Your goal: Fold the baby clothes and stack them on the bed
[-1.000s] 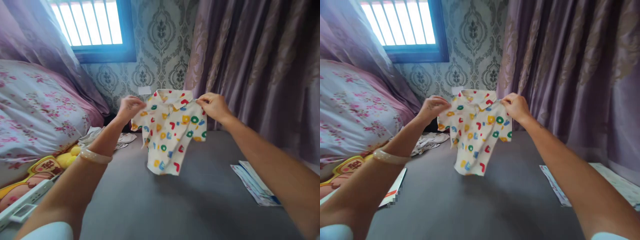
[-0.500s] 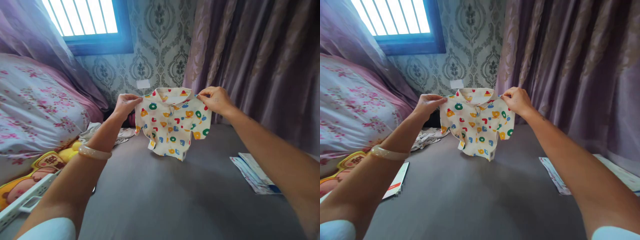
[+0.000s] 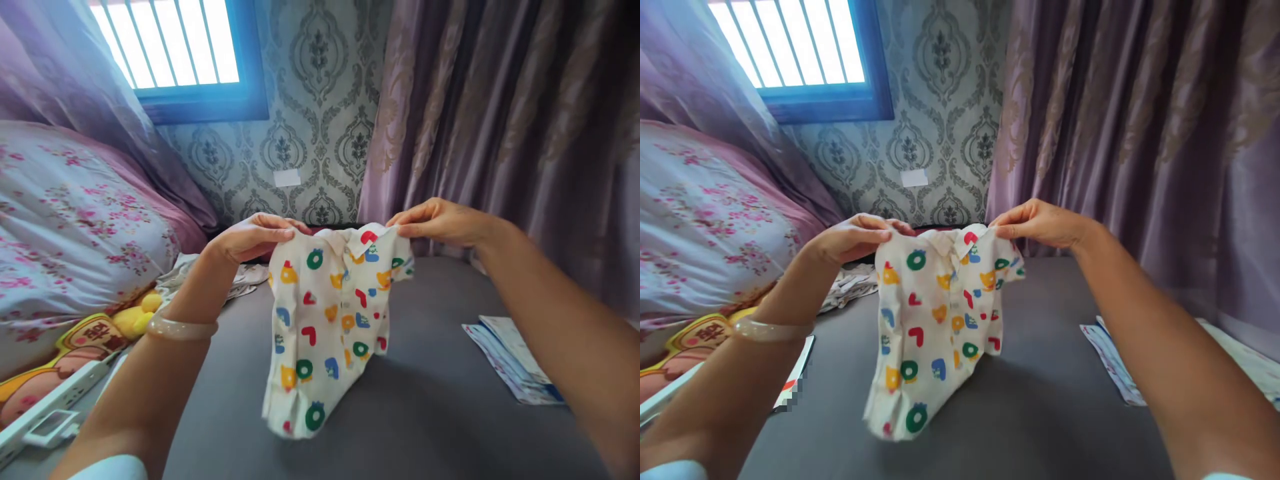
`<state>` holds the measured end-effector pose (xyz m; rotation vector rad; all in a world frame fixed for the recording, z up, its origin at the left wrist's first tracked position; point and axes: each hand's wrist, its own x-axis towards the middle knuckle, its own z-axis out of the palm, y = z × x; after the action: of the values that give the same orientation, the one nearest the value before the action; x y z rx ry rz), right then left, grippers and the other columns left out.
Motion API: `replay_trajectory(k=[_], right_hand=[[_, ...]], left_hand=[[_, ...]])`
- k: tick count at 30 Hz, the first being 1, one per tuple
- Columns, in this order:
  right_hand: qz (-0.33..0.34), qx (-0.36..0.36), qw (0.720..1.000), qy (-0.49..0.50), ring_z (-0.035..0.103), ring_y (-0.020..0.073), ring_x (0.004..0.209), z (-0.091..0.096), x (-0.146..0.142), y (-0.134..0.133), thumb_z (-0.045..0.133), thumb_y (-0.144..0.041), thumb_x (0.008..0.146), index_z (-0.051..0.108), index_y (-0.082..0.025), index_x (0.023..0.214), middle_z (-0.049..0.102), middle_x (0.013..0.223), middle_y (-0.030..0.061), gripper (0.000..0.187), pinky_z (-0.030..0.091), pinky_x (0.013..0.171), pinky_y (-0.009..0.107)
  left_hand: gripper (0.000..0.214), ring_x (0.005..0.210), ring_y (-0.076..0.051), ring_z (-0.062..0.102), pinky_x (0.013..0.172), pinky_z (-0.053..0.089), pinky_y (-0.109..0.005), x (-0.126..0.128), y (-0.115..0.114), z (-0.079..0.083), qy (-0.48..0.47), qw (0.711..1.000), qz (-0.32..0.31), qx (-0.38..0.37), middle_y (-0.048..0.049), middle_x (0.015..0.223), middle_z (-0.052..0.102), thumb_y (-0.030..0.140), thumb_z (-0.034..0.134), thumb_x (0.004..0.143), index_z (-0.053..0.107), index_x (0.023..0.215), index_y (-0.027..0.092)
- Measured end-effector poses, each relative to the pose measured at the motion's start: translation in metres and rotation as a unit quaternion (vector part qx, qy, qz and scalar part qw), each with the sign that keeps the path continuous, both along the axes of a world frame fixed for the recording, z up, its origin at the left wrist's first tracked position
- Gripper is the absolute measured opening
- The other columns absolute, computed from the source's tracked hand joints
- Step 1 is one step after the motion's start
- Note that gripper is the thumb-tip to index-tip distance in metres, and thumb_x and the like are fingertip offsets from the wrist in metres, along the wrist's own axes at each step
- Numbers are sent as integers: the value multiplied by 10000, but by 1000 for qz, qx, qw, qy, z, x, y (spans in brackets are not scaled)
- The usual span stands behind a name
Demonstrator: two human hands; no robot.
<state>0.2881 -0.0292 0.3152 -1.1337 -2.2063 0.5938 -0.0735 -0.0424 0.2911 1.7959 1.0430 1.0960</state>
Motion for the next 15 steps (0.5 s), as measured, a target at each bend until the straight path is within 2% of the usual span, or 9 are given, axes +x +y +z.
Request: replay_trajectory(k=[1,4,5,7,9,13,15], right_hand=[[3,4,1000,2,675,209,832,0,0,0,713,-564,695,770,-284,811,740,824,12,308,556,730,341],[-23,37,999,11,669,212,843,0,1,-2,723,-549,683,757,-278,733,736,809,10,278,549,761,348],[-25,44,999,10,669,213,851,1,2,-3,732,-547,673,755,-280,725,735,810,8,273,548,766,348],[-18,38,999,6,669,218,870,3,5,-5,735,-552,667,759,-284,750,734,824,5,281,549,765,347],[-20,23,1000,1,670,220,846,4,7,-7,729,-559,672,762,-281,764,732,809,5,295,551,731,345],[-73,31,997,7,652,200,695,0,7,-2,694,-552,704,757,-270,765,712,717,0,295,527,611,321],[-86,43,995,30,639,188,653,-3,5,2,668,-545,725,754,-272,799,709,718,0,296,515,580,312]], left_hand=[[291,845,-285,703,701,573,-391,2,0,-1,-3,1000,-8,9,-113,891,745,412,846,569,764,735,187],[263,778,-262,698,693,565,-373,5,-1,-1,8,999,46,12,-81,781,737,382,867,528,747,659,188],[264,776,-263,697,696,563,-377,5,-1,-1,6,999,40,1,-80,775,737,379,872,517,743,648,189],[278,831,-278,698,717,560,-394,3,0,-2,-22,1000,-9,-10,-91,835,745,394,871,516,745,665,196],[287,855,-274,692,717,555,-385,2,2,-3,-36,999,-32,6,-87,846,743,402,869,516,742,679,203],[279,668,-213,649,603,519,-325,7,11,-9,-5,995,94,23,-65,679,690,407,840,551,705,655,185],[279,598,-186,612,554,494,-310,13,14,-12,-27,990,139,28,-61,653,668,421,801,602,680,672,180]])
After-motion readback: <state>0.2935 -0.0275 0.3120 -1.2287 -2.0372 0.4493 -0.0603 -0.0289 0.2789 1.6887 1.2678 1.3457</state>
